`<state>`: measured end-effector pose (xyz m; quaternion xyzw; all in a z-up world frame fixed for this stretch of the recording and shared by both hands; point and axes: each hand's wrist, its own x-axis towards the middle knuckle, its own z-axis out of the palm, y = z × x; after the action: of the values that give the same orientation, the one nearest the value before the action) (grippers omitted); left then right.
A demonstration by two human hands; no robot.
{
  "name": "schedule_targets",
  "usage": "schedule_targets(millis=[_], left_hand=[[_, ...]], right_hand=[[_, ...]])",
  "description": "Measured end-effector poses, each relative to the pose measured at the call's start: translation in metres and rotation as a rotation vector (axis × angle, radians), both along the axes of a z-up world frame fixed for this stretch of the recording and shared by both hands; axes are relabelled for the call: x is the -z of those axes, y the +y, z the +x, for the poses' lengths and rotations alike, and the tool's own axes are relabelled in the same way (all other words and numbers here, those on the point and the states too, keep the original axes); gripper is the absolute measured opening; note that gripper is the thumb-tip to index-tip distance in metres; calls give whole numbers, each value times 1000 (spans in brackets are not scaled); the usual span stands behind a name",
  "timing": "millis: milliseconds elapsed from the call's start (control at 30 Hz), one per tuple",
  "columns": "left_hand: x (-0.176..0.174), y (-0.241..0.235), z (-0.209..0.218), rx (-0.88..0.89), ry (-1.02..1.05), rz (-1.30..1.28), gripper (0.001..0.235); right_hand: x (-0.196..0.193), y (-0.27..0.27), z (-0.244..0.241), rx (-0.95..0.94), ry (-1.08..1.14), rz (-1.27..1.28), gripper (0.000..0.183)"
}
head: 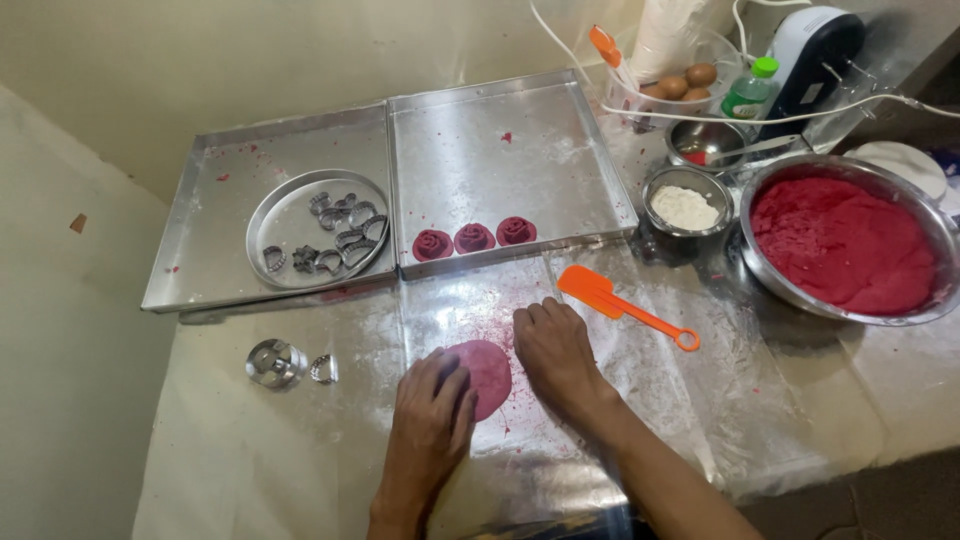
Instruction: Flattening a piece of pink dough on a metal surface using a spatula and hands
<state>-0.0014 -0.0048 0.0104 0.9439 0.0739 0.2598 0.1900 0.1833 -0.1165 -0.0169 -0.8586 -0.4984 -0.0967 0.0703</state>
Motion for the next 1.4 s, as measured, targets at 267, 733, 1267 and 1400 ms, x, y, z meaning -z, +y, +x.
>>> schedule_targets(millis=[267,733,1267,1400], left_hand=[[-2,0,0,-18,-11,6,23],[-5,3,-7,-450,-115,-64,17],[-8,1,-6,-436,-111,-78,16],[-7,2,-5,-439,-113,-69,15]], right_hand=[[3,1,2,-7,-37,37,20],[5,-4,7,-19,7,284,16],[-18,-7,10,35,365,142,22],[-18,-15,15,41,254,205,23]])
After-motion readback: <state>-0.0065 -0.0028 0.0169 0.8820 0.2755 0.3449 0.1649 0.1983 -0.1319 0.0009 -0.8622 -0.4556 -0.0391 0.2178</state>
